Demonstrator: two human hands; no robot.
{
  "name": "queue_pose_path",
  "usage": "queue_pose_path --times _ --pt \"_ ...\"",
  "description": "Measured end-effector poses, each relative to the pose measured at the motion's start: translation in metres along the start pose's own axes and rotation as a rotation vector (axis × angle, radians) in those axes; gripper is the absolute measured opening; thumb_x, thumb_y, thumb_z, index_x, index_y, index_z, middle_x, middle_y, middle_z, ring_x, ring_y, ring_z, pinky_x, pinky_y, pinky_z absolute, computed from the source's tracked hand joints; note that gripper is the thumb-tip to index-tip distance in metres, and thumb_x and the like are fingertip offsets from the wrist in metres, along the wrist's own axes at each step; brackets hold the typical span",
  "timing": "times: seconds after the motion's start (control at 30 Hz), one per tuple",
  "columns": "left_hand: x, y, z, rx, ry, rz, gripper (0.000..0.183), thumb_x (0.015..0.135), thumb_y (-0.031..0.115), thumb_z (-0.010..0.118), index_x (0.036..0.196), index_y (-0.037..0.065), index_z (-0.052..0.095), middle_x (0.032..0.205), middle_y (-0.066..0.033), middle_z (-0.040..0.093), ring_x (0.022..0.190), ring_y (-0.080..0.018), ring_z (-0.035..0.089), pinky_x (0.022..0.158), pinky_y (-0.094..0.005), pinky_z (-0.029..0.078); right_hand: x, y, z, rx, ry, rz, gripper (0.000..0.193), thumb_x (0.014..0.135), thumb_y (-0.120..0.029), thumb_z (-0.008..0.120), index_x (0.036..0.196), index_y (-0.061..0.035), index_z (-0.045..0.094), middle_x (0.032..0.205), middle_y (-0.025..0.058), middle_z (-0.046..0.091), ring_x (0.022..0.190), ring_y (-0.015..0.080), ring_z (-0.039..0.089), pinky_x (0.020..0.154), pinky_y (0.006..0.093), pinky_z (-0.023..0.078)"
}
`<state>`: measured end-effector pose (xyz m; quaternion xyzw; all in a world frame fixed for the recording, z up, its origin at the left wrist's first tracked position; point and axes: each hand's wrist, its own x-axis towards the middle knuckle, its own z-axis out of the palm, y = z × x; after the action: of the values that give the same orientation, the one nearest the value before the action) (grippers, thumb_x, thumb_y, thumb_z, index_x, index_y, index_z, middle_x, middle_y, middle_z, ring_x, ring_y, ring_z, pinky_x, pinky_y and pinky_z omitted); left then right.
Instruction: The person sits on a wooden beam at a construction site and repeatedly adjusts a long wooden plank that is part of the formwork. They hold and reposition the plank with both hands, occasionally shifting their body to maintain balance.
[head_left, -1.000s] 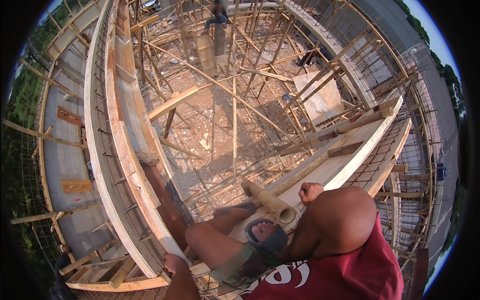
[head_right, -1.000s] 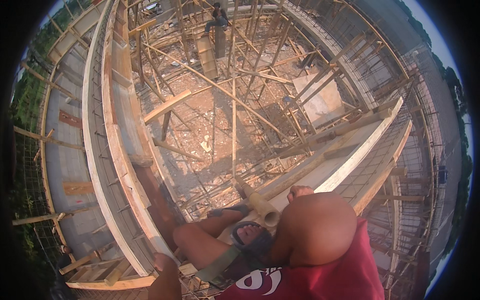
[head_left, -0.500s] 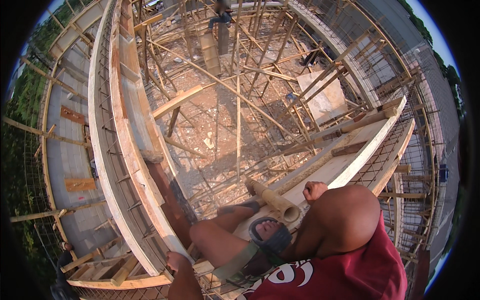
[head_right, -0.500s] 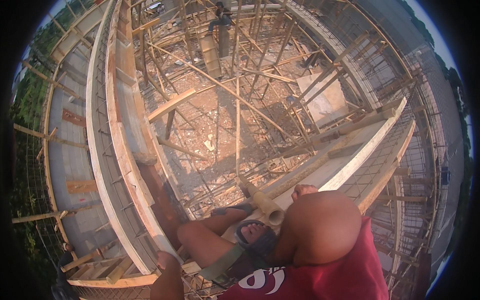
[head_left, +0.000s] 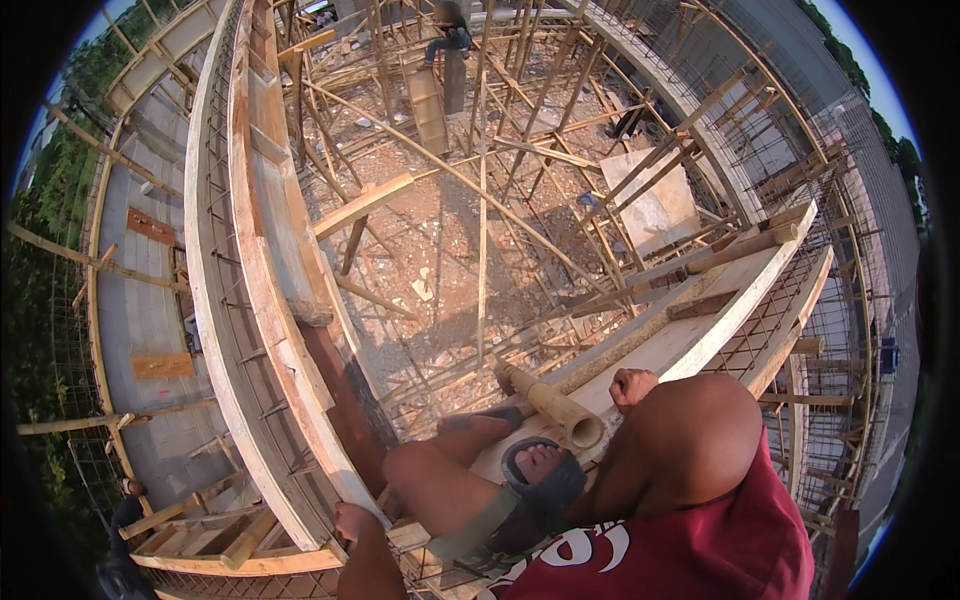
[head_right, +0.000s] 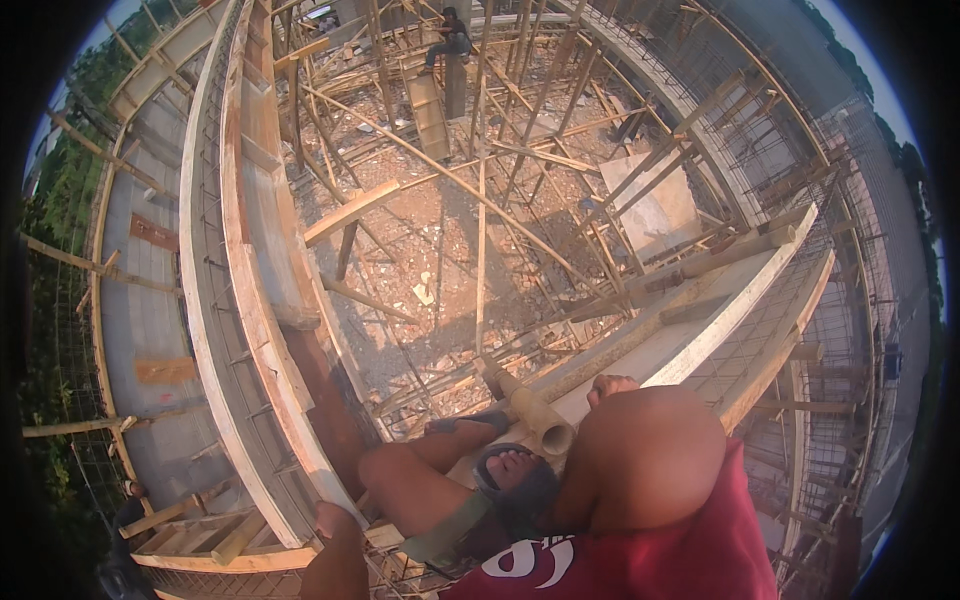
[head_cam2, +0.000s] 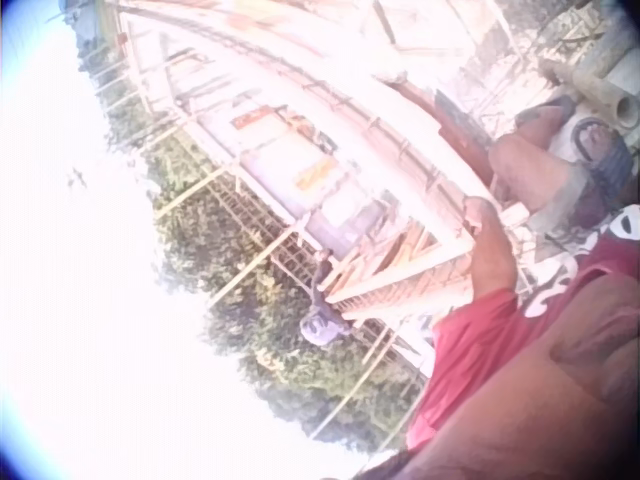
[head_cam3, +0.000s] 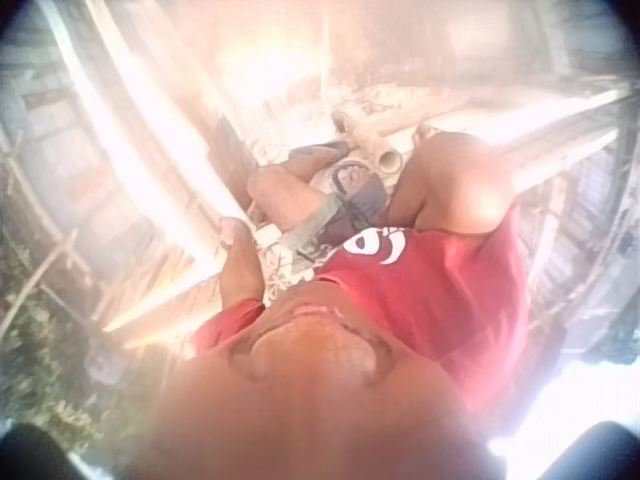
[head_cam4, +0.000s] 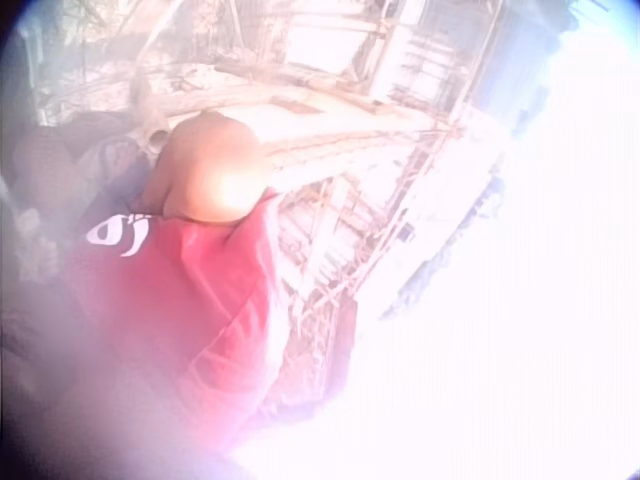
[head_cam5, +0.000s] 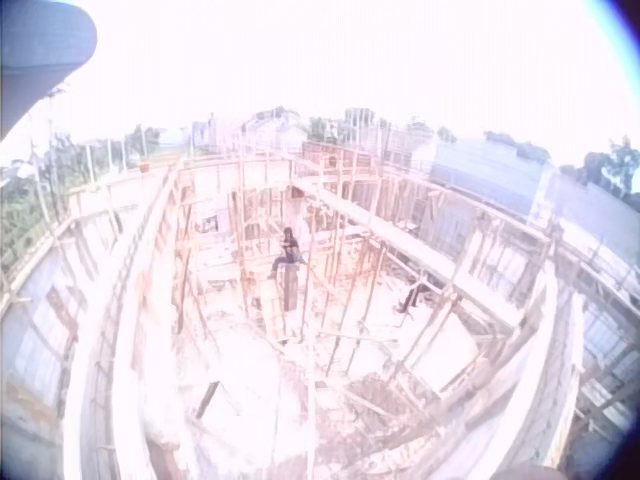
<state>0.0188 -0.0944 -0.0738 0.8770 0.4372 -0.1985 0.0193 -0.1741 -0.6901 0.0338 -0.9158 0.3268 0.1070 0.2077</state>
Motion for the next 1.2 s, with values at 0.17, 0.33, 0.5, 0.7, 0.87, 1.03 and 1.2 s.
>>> queue_pose_path --times 0.17,0.33,0.5,0.7,0.87,1.03,1.2 --pt "-0.048 0.011 -0.045 -0.272 -0.024 -0.075 0.049 0.098 0.031 0.038 0.113 -0.002 0.070 0.115 -0.0227 0.071 0.110 -0.0385 0.068 0.097 -0.0495 0.053 0.000 0.006 -0.007 0.010 0.017 0.050 0.010 0.079 -0.015 0.067 0.074 -0.0059 0.065 0.075 0.0142 0.068 0.074 0.0352 0.067 0.076 0.0475 0.052" --pt "-0.073 0.039 -0.070 -0.348 -0.008 -0.174 0.056 0.097 0.038 0.037 0.114 -0.001 0.072 0.117 -0.0239 0.070 0.111 -0.0406 0.067 0.100 -0.0532 0.050 0.005 -0.001 -0.005 0.012 0.017 0.006 0.011 0.079 -0.015 0.067 0.074 -0.0059 0.065 0.075 0.0144 0.068 0.074 0.0353 0.067 0.076 0.0476 0.052" --pt "-0.075 0.036 -0.069 -0.155 -0.029 -0.057 0.059 0.097 0.041 0.033 0.121 0.004 0.072 0.124 -0.0200 0.069 0.116 -0.0404 0.065 0.102 -0.0579 0.046 0.005 -0.005 -0.009 0.008 0.014 -0.009 0.011 0.078 -0.015 0.067 0.074 -0.0059 0.064 0.075 0.0146 0.068 0.073 0.0355 0.067 0.075 0.0478 0.052" --pt "-0.070 0.034 -0.062 -0.282 0.030 -0.102 0.052 0.098 0.032 0.037 0.108 -0.006 0.071 0.112 -0.0272 0.071 0.103 -0.0438 0.070 0.094 -0.0516 0.053 0.005 -0.006 -0.011 0.001 0.005 -0.023 0.011 0.078 -0.016 0.067 0.073 -0.0060 0.064 0.074 0.0149 0.068 0.073 0.0357 0.067 0.075 0.0480 0.053" --pt "-0.070 0.032 -0.062 -0.364 0.006 -0.157 0.061 0.094 0.041 0.039 0.113 -0.007 0.071 0.117 -0.0269 0.070 0.109 -0.0443 0.067 0.099 -0.0539 0.049 0.004 -0.005 -0.014 -0.002 0.003 -0.029 0.011 0.078 -0.016 0.068 0.073 -0.0060 0.064 0.074 0.0151 0.067 0.072 0.0359 0.067 0.074 0.0481 0.053" --pt "-0.071 0.034 -0.063 -0.396 0.025 -0.178 0.061 0.093 0.040 0.041 0.111 -0.010 0.071 0.114 -0.0297 0.070 0.107 -0.0451 0.068 0.099 -0.0518 0.050 0.000 -0.004 -0.014 -0.009 0.000 -0.027 0.012 0.078 -0.016 0.068 0.073 -0.0060 0.064 0.074 0.0153 0.067 0.072 0.0360 0.067 0.074 0.0483 0.053" --pt "-0.064 0.028 -0.058 -0.292 -0.038 -0.108 0.057 0.096 0.040 0.037 0.116 0.000 0.073 0.121 -0.0228 0.069 0.112 -0.0424 0.065 0.100 -0.0563 0.047 -0.002 0.000 -0.012 -0.012 -0.003 -0.014 0.012 0.078 -0.016 0.068 0.073 -0.0060 0.064 0.073 0.0155 0.067 0.071 0.0362 0.067 0.073 0.0484 0.053"
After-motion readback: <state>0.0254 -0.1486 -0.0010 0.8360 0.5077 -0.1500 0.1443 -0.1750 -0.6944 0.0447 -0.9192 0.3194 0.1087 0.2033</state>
